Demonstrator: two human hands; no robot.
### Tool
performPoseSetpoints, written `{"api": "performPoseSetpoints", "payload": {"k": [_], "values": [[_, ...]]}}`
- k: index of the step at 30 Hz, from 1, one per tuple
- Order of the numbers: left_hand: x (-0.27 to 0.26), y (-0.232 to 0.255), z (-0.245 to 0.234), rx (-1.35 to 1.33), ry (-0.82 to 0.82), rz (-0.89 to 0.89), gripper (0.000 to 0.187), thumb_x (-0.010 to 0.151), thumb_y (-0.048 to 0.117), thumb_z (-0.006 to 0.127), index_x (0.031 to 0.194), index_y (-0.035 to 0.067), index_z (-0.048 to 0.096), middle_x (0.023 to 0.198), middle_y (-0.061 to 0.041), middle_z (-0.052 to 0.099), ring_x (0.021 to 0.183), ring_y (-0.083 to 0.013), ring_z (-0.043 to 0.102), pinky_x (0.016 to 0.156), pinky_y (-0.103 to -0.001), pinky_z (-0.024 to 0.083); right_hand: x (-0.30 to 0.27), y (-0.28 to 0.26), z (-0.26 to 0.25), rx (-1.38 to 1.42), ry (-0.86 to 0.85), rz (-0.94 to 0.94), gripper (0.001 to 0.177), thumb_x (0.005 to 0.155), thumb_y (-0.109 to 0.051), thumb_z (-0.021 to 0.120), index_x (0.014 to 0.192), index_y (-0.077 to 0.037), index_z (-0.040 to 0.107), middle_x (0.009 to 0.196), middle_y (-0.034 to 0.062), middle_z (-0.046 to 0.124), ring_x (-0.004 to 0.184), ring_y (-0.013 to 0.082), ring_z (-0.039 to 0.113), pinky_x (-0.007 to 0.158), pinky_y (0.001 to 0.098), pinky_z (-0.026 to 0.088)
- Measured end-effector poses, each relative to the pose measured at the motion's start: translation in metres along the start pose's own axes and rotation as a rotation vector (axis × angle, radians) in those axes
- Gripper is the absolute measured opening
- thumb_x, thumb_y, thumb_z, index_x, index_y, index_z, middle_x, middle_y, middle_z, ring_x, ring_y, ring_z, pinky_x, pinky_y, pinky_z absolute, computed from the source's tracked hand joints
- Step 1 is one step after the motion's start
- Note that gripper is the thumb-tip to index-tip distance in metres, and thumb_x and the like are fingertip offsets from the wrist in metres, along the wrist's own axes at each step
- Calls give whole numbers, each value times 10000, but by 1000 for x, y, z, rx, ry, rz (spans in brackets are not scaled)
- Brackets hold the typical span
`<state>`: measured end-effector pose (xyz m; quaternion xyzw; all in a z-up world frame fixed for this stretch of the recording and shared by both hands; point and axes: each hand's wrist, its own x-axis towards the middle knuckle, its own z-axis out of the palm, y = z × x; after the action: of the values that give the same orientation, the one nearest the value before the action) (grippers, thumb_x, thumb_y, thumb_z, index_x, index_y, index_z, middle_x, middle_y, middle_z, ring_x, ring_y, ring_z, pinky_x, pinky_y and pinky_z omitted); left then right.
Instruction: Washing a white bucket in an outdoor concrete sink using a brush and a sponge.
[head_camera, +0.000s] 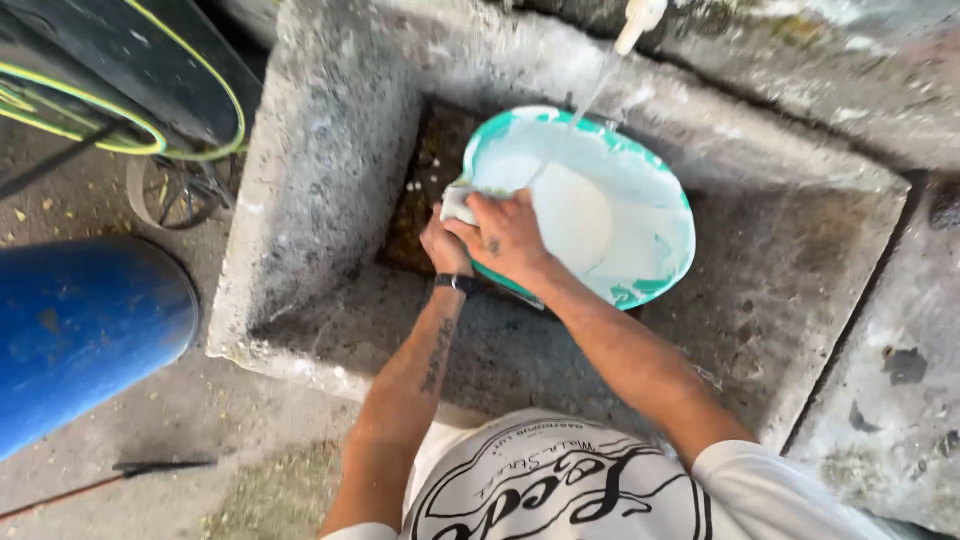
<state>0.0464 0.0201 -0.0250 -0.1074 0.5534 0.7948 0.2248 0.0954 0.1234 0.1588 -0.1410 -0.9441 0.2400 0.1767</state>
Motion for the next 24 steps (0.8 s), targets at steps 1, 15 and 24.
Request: {"api": "performPoseSetpoints", "payload": {"k": [1, 15, 24], "values": [[-3, 12, 6, 124, -19, 129, 382, 1079, 267, 524, 962, -62, 678, 932, -19, 698, 846, -120, 603, 761, -345, 484, 6, 5, 8, 18, -97, 74, 342, 933, -387, 696, 926, -62, 589, 734, 136, 684, 717, 366, 689, 673, 528, 449], [11, -46, -22, 270, 74, 91, 559, 1110, 342, 576, 715, 10, 362, 666, 54, 337, 648, -113, 286, 560, -375, 259, 19, 73, 67, 79, -189, 433, 320, 852, -362, 684, 1089, -148, 710, 783, 186, 708, 724, 429, 715, 636, 533, 556], [16, 4, -5, -141, -50, -240, 835, 1005, 668, 439, 1202, -97, 712, 1154, -108, 731, 1049, -234, 654, 987, -369, 497, 24, 28, 36, -77, 57, 346, 375, 1045, -414, 757, 1019, -58, 642, 743, 195, 662, 717, 419, 645, 573, 500, 494]]}}
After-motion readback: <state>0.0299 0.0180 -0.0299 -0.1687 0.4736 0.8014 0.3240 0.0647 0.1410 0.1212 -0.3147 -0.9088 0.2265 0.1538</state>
